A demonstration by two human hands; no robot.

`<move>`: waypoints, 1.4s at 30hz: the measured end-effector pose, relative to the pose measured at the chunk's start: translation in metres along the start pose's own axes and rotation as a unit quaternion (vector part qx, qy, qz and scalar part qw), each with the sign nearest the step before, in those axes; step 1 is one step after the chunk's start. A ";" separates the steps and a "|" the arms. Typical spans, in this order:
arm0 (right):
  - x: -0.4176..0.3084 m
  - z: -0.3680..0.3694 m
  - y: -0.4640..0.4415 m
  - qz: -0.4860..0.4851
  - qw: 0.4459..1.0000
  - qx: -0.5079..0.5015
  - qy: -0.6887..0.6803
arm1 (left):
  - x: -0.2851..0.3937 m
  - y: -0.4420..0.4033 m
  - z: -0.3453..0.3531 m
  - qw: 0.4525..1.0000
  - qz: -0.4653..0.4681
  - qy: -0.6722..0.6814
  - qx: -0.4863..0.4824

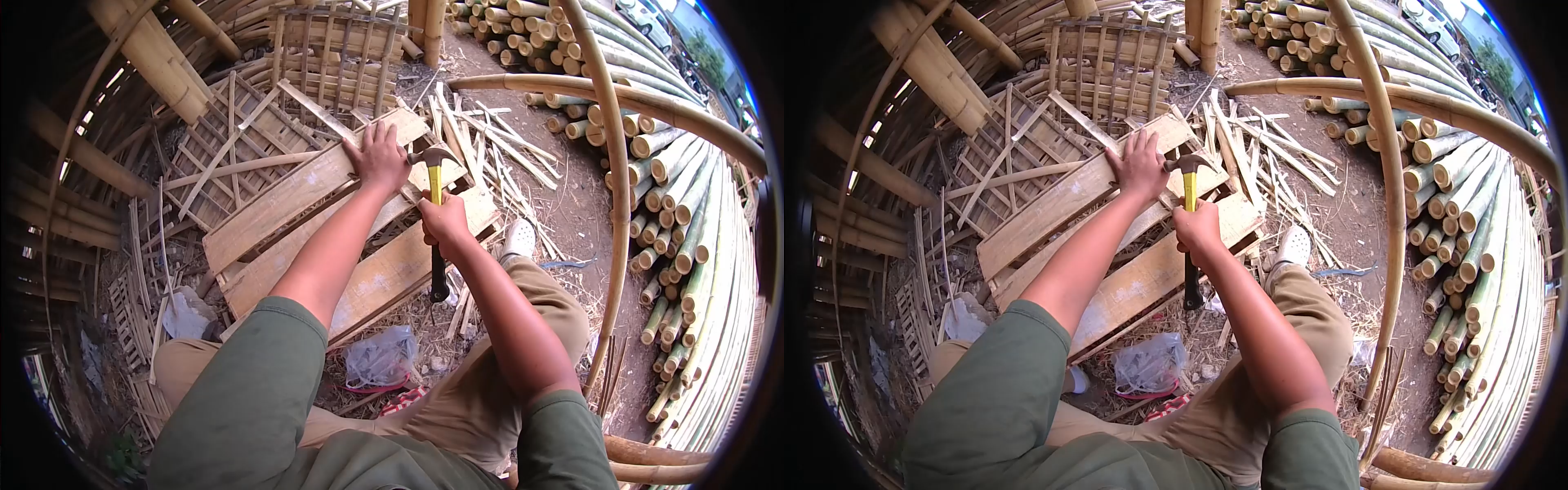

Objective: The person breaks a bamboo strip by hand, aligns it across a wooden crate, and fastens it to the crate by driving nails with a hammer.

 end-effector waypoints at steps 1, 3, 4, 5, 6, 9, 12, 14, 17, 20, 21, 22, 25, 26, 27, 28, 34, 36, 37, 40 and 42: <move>-0.001 0.001 0.001 0.005 1.000 -0.005 -0.013 | 0.000 0.000 0.000 1.000 0.001 0.002 0.002; -0.002 0.003 0.002 0.009 1.000 -0.011 -0.026 | 0.000 0.000 0.001 1.000 -0.002 0.004 -0.005; -0.001 0.004 0.002 0.016 0.999 -0.015 -0.036 | 0.000 0.001 0.002 1.000 -0.004 0.006 -0.012; 0.000 0.006 0.001 0.022 0.999 -0.020 -0.046 | 0.000 0.001 0.001 1.000 -0.005 0.006 -0.013; 0.000 0.005 -0.001 0.023 0.999 -0.020 -0.045 | 0.000 0.001 0.001 1.000 -0.006 0.006 -0.007; 0.002 0.005 -0.008 0.034 0.996 -0.036 -0.076 | -0.001 0.000 0.003 1.000 -0.012 0.011 -0.001; 0.004 0.004 -0.010 0.049 0.991 -0.031 -0.120 | -0.001 -0.001 0.004 1.000 -0.018 0.011 -0.003; 0.005 0.001 -0.010 0.061 0.991 -0.016 -0.121 | -0.001 0.000 0.003 1.000 -0.019 0.009 -0.006; 0.002 0.001 -0.007 0.055 0.993 -0.007 -0.106 | -0.001 0.000 0.002 1.000 -0.022 0.012 -0.009; -0.001 -0.001 -0.005 0.009 0.999 0.000 -0.042 | -0.001 0.000 0.002 1.000 -0.021 0.014 -0.004; -0.004 -0.001 0.001 0.008 0.999 0.000 -0.042 | 0.000 0.000 0.002 1.000 -0.023 0.011 -0.008; -0.006 -0.004 0.011 0.040 0.995 0.022 -0.085 | -0.001 0.000 0.002 1.000 -0.024 0.007 -0.013; 0.004 -0.011 0.022 0.091 0.989 0.018 -0.116 | 0.000 0.000 0.001 1.000 -0.023 0.002 -0.014; 0.009 -0.017 0.024 0.111 0.978 0.041 -0.175 | 0.000 0.000 0.000 1.000 -0.023 0.004 -0.014; 0.013 -0.021 0.025 0.130 0.962 0.063 -0.231 | 0.000 0.000 0.001 1.000 -0.025 0.005 -0.017; 0.015 -0.025 0.025 0.141 0.953 0.089 -0.254 | -0.001 0.000 0.001 0.999 -0.029 0.005 -0.019; 0.029 -0.006 0.048 0.153 0.976 0.034 -0.152 | -0.003 -0.001 0.001 0.999 -0.028 0.008 -0.018; 0.022 -0.005 0.050 0.141 0.978 0.031 -0.149 | -0.003 -0.001 0.002 0.999 -0.028 0.009 -0.016; 0.018 -0.011 0.050 0.132 0.971 0.052 -0.192 | -0.003 -0.001 0.003 1.000 -0.027 0.010 -0.012; 0.020 -0.017 0.051 0.138 0.951 0.095 -0.260 | -0.003 -0.001 0.003 1.000 -0.028 0.002 -0.004; 0.027 -0.010 0.052 0.171 0.952 0.089 -0.237 | -0.003 -0.001 0.003 0.999 -0.033 0.004 -0.003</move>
Point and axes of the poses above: each hand's wrist, its own y-axis away from the middle knuckle, its own z-axis out of the palm, x = y × z, the point moved 8 cm from there along -y, towards the middle knuckle, and after that the axes turned 9 degrees about x, right-handed, at the moved point
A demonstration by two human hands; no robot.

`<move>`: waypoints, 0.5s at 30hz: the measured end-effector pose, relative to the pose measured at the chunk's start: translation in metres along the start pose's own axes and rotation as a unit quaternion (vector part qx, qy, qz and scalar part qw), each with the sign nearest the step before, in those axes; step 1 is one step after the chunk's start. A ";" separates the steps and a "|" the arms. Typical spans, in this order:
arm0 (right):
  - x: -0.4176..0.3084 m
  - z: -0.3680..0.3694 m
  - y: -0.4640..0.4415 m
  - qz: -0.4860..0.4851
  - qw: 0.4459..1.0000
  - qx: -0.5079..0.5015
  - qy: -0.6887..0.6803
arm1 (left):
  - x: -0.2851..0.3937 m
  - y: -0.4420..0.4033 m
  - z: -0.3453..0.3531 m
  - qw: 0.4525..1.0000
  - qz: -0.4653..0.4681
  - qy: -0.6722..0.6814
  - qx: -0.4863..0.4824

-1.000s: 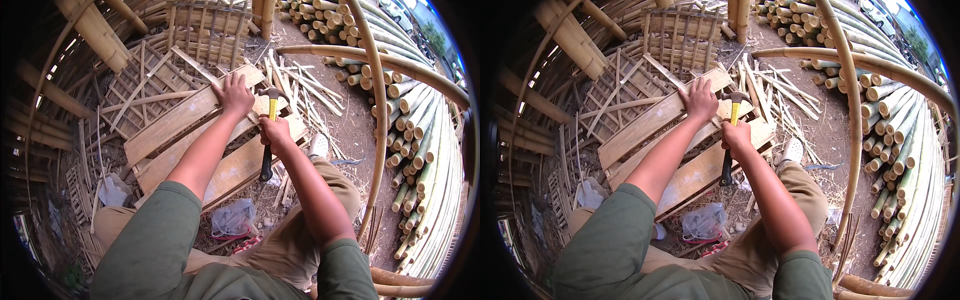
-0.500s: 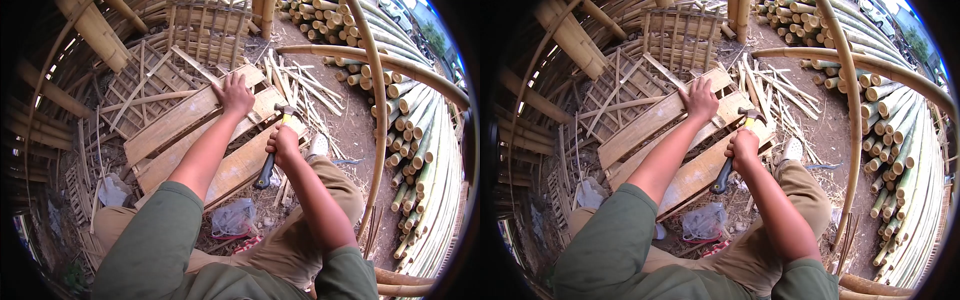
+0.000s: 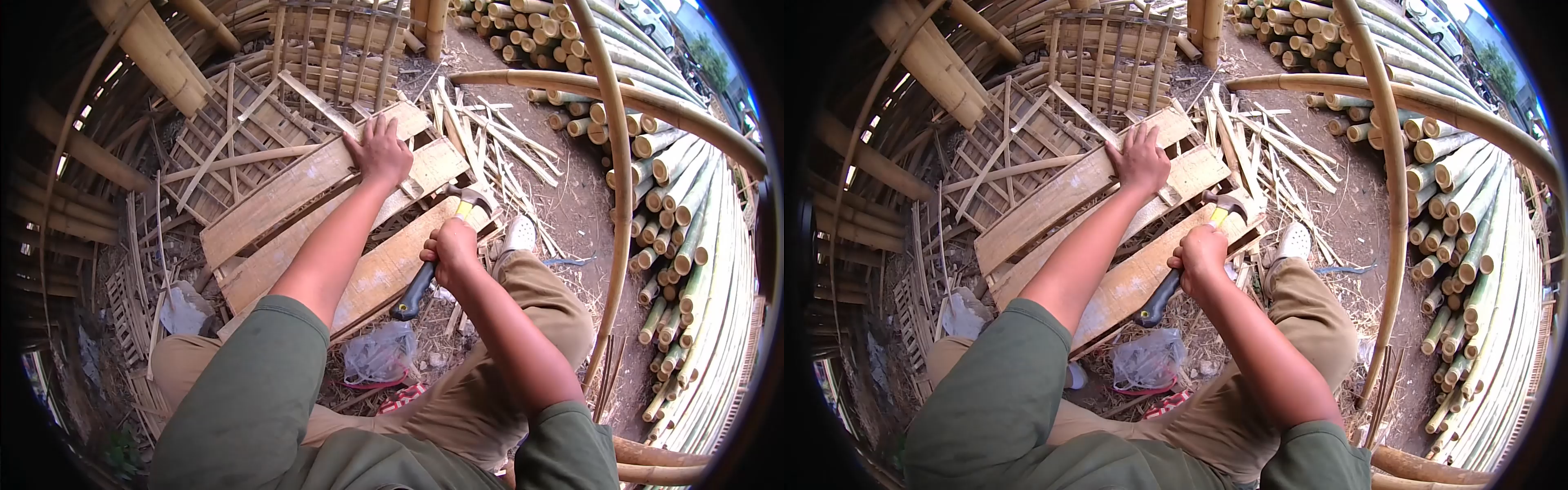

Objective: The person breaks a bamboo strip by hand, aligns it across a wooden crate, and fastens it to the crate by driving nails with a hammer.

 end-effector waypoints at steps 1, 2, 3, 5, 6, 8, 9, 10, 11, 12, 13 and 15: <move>0.007 0.010 0.000 0.036 0.994 -0.061 0.082 | 0.000 0.001 0.000 1.000 -0.004 0.001 0.001; 0.005 0.012 0.001 0.014 0.995 -0.075 0.070 | 0.001 0.002 -0.001 1.000 -0.001 0.002 0.000; 0.001 0.015 0.004 -0.009 0.994 -0.090 0.059 | 0.000 0.002 -0.001 1.000 -0.003 0.002 -0.002; -0.007 0.012 0.006 -0.024 0.997 -0.064 0.018 | -0.002 -0.001 -0.002 1.000 -0.006 0.001 -0.002; -0.012 0.007 0.005 -0.039 0.998 -0.036 -0.022 | -0.002 0.000 -0.002 1.000 -0.008 0.002 -0.004; -0.013 -0.003 0.001 -0.048 0.998 0.015 -0.038 | -0.002 0.001 -0.002 1.000 -0.010 0.003 -0.009; -0.011 -0.006 0.000 -0.045 0.997 0.048 -0.035 | -0.002 0.001 -0.002 1.000 -0.009 0.005 -0.008; -0.004 0.002 0.001 -0.021 0.999 -0.003 0.034 | -0.001 0.000 -0.002 1.000 -0.008 0.008 -0.006; 0.004 0.010 0.003 0.003 0.993 -0.053 0.101 | -0.001 0.000 -0.003 1.000 -0.007 0.009 -0.006; 0.006 0.015 0.004 -0.009 0.992 -0.069 0.102 | -0.001 0.001 -0.002 1.000 -0.007 0.011 -0.004; 0.005 0.015 0.004 -0.009 0.992 -0.069 0.101 | -0.003 0.000 -0.002 1.000 -0.008 0.012 -0.002; -0.004 0.008 0.004 -0.035 0.999 -0.026 0.020 | -0.004 -0.001 -0.001 1.000 -0.010 0.010 0.000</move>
Point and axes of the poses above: each hand's wrist, its own y-axis away from the middle knuckle, its own z-axis out of the palm, x = y × z, the point moved 8 cm from there along -y, towards the middle knuckle, and after that the axes turned 9 degrees about x, right-handed, at the moved point
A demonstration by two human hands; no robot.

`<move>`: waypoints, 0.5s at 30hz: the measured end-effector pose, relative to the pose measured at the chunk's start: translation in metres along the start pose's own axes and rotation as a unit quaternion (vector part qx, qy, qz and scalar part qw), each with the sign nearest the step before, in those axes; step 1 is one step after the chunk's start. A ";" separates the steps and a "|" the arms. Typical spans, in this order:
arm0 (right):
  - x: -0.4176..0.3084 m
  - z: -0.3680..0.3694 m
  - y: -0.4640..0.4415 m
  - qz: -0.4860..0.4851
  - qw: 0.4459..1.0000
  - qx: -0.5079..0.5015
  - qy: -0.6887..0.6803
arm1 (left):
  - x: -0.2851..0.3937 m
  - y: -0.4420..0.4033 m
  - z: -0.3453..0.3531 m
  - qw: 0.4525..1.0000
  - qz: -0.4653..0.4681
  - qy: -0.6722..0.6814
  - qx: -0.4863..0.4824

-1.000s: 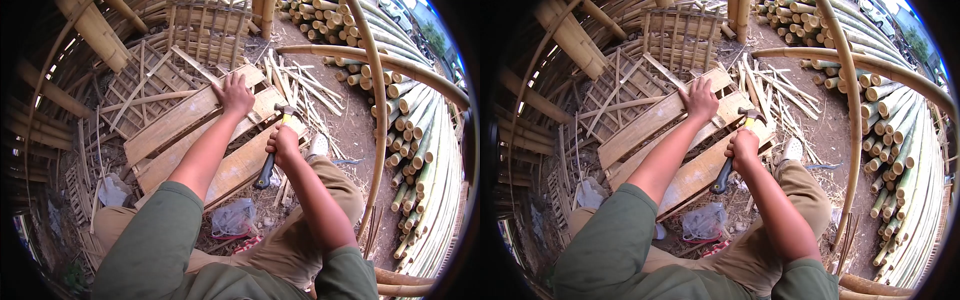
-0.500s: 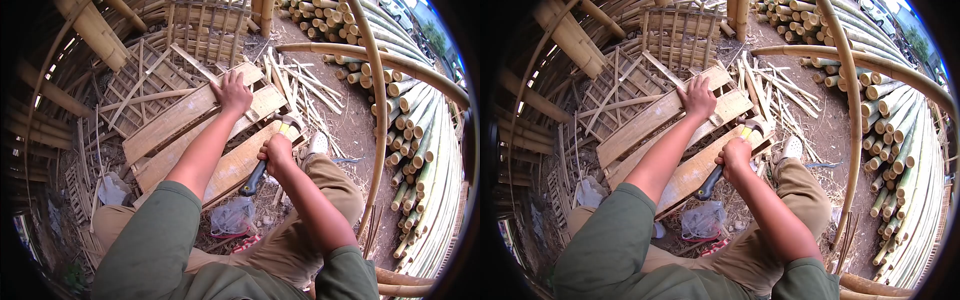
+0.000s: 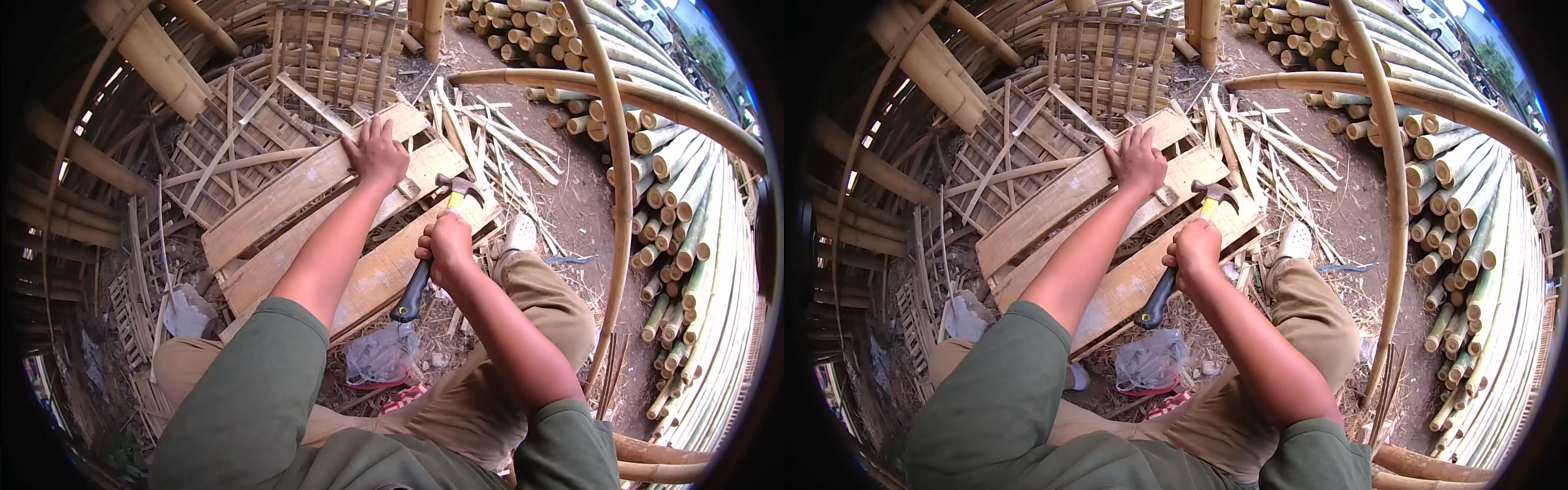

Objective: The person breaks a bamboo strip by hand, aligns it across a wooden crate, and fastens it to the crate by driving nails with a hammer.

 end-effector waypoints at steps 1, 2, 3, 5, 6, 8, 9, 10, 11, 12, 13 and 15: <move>-0.003 -0.003 -0.004 0.005 0.999 0.005 -0.035 | 0.000 0.001 0.001 1.000 -0.001 -0.001 0.000; -0.007 -0.004 -0.005 0.000 0.998 0.003 -0.061 | -0.001 0.001 0.002 1.000 -0.001 -0.001 -0.001; -0.006 -0.005 -0.005 0.000 0.998 0.020 -0.058 | 0.000 0.001 0.000 1.000 0.001 -0.002 0.009; -0.006 -0.005 -0.004 -0.001 0.998 0.037 -0.052 | 0.001 0.000 -0.003 1.000 0.001 -0.003 0.018; -0.002 0.008 0.003 0.027 0.999 -0.042 0.022 | 0.000 0.000 -0.003 1.000 -0.002 0.004 0.014; 0.005 0.022 0.020 0.056 0.987 -0.125 0.087 | 0.001 -0.001 -0.004 1.000 -0.003 0.010 0.012; 0.002 0.024 0.028 0.043 0.991 -0.114 0.051 | 0.000 -0.001 -0.003 1.000 -0.001 0.008 0.004; 0.000 0.024 0.033 0.030 0.994 -0.104 0.016 | 0.000 0.000 -0.001 1.000 0.001 0.006 -0.004; -0.001 0.025 0.034 0.032 0.994 -0.104 0.015 | -0.001 0.001 -0.001 1.000 0.001 0.004 -0.005; -0.007 0.018 0.032 0.011 0.998 -0.060 -0.008 | 0.000 0.001 -0.001 1.000 0.002 0.005 0.006; -0.014 0.011 0.029 -0.010 0.999 -0.016 -0.032 | 0.000 0.001 -0.002 1.000 0.004 0.006 0.017; -0.012 0.005 0.017 -0.007 0.998 0.002 -0.056 | 0.000 0.001 -0.001 1.000 0.004 0.009 0.018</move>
Point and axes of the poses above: each hand's wrist, its own y-axis away from the middle knuckle, its own z-axis out of the palm, x = y × z, the point moved 8 cm from there along -y, towards the middle knuckle, and after that the axes turned 9 degrees about x, right-handed, at the moved point
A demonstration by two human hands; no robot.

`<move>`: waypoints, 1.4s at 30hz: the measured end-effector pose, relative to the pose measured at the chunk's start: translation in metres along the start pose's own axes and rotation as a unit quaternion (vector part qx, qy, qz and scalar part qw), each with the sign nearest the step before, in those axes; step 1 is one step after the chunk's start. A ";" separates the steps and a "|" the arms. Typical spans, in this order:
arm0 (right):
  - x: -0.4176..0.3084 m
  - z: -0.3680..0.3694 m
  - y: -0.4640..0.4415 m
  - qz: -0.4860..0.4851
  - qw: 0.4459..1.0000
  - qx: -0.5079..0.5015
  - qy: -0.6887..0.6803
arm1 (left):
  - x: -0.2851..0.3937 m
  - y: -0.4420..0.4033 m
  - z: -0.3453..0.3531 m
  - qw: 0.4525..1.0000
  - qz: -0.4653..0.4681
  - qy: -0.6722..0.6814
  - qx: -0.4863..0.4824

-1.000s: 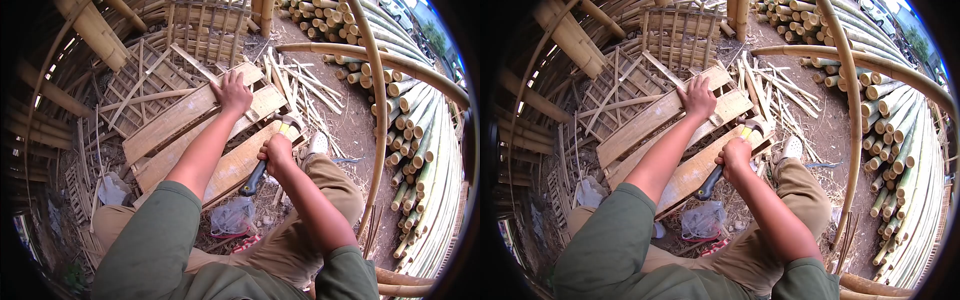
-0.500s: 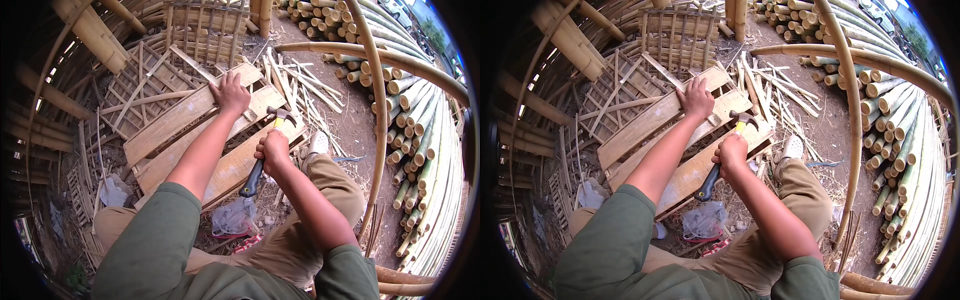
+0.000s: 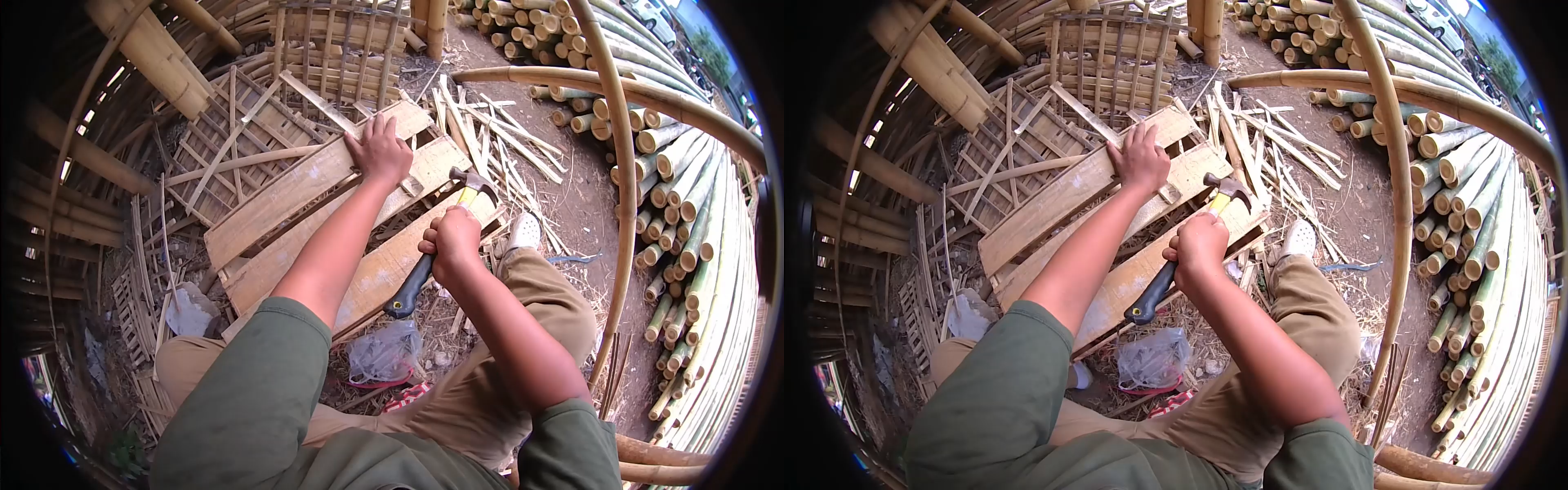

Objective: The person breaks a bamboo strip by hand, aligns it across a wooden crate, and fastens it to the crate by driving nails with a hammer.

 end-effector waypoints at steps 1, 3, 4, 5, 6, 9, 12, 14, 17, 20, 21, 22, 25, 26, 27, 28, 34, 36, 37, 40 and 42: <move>0.001 -0.003 -0.006 0.001 1.000 0.017 -0.023 | 0.000 -0.001 0.000 1.000 -0.001 0.003 0.002; 0.010 -0.004 -0.015 0.019 0.999 0.036 -0.008 | -0.001 -0.001 -0.001 1.000 -0.001 0.003 0.000; 0.023 0.007 -0.015 0.078 0.993 -0.044 0.076 | 0.000 0.000 0.000 1.000 -0.001 0.004 -0.005; 0.038 0.014 -0.012 0.136 0.970 -0.123 0.158 | 0.001 0.000 0.000 1.000 0.000 0.004 -0.005; 0.040 0.013 -0.002 0.124 0.981 -0.078 0.127 | 0.002 0.000 0.000 1.000 0.002 0.007 -0.003; 0.019 0.002 0.000 0.005 0.992 -0.011 0.129 | -0.001 0.000 0.000 1.000 0.003 0.005 -0.005; 0.004 -0.007 -0.015 0.006 0.998 0.027 0.048 | 0.001 0.000 0.000 1.000 0.003 -0.001 -0.013; -0.001 -0.009 -0.029 0.001 0.999 0.016 0.031 | -0.001 -0.002 0.002 1.000 0.001 -0.005 -0.015; -0.008 -0.008 -0.040 -0.041 0.988 0.024 0.149 | -0.001 -0.001 0.001 1.000 -0.003 -0.020 -0.012; -0.015 -0.010 -0.046 -0.072 0.983 0.030 0.164 | 0.002 -0.001 -0.001 0.999 -0.002 -0.016 -0.039; -0.017 -0.011 -0.048 -0.078 0.979 0.036 0.185 | 0.003 0.000 -0.001 0.999 0.002 -0.025 -0.038; -0.018 -0.013 -0.056 -0.080 0.981 0.034 0.175 | 0.004 0.000 0.000 0.999 0.007 -0.034 -0.036; -0.023 -0.013 -0.065 -0.076 0.976 0.039 0.202 | 0.009 0.000 0.005 0.994 0.059 -0.083 -0.036; -0.026 -0.013 -0.066 -0.079 0.971 0.046 0.221 | 0.010 0.001 0.007 0.994 0.068 -0.080 -0.030; -0.027 -0.011 -0.066 -0.080 0.972 0.044 0.218 | 0.010 0.001 0.008 0.994 0.069 -0.081 -0.028; -0.028 -0.009 -0.065 -0.095 0.964 0.035 0.246 | 0.009 0.001 0.009 0.995 0.064 -0.067 -0.026; -0.017 -0.006 -0.073 -0.128 0.926 0.040 0.353 | 0.011 0.012 0.008 0.999 0.046 -0.024 0.002; -0.013 -0.007 -0.071 -0.130 0.924 0.048 0.356 | 0.009 0.012 0.010 0.999 0.047 -0.014 0.001; -0.012 -0.008 -0.070 -0.132 0.921 0.053 0.362 | 0.008 0.011 0.010 0.999 0.046 -0.006 -0.001; -0.013 -0.008 -0.070 -0.152 0.921 0.057 0.354 | 0.005 0.011 0.008 0.998 0.055 0.029 -0.032; -0.013 -0.007 -0.072 -0.160 0.921 0.054 0.350 | 0.003 0.011 0.008 0.995 0.060 0.056 -0.058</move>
Point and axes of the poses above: each hand's wrist, its own y-axis away from the middle knuckle, its own z-axis out of the palm, x = y × z, the point moved 8 cm from there along -y, towards the middle knuckle, and after that the axes turned 9 degrees about x, right-handed, at the moved point
